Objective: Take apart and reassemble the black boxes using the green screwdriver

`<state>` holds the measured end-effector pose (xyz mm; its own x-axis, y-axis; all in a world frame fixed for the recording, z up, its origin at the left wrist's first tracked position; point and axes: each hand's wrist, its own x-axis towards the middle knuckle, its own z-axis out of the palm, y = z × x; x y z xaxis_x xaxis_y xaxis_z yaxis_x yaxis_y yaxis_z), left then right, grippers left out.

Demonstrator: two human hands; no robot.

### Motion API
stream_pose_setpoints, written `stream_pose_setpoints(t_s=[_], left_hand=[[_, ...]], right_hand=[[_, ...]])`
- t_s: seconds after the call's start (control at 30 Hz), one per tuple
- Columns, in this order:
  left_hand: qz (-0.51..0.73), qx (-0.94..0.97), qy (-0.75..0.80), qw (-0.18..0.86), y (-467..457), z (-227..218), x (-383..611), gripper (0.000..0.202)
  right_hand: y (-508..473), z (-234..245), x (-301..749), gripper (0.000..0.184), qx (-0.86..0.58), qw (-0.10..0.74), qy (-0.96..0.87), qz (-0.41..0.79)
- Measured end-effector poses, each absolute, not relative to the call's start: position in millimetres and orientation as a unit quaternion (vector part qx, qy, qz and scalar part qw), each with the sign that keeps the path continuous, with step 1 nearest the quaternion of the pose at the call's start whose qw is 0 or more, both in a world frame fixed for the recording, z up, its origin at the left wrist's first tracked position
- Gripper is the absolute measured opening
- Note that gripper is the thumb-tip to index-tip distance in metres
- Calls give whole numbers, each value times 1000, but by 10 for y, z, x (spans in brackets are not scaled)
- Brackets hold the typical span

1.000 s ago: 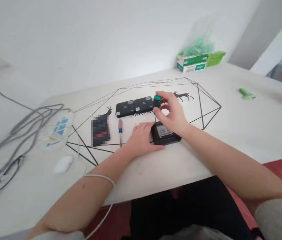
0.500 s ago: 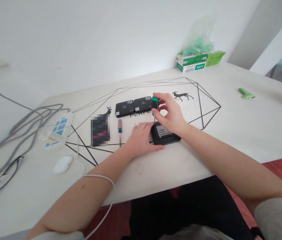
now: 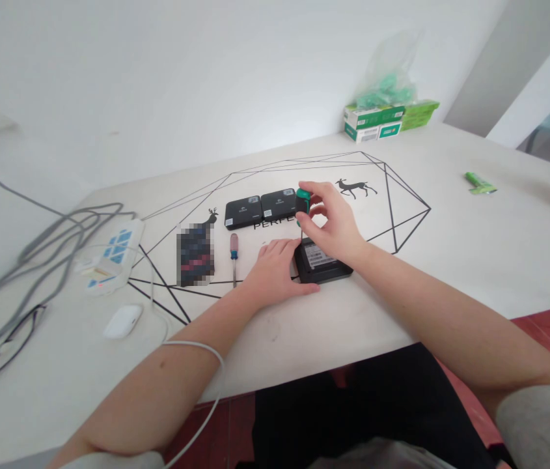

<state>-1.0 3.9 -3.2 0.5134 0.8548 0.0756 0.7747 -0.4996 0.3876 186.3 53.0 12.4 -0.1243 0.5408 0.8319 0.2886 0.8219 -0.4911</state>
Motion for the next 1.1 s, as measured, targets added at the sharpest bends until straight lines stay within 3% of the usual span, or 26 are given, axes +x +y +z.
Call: stream_pose_setpoints(t_s=[0.57, 0.83, 1.1], left_hand=[[128, 856, 475, 156, 34, -28, -11, 103], [133, 857, 472, 155, 33, -29, -10, 102], [128, 859, 471, 151, 33, -34, -7, 101]], right_hand=[[539, 129, 1881, 44, -292, 598, -738, 111], [532, 113, 1884, 52, -282, 573, -751, 164], [575, 144, 1892, 46, -286, 578, -760, 81]])
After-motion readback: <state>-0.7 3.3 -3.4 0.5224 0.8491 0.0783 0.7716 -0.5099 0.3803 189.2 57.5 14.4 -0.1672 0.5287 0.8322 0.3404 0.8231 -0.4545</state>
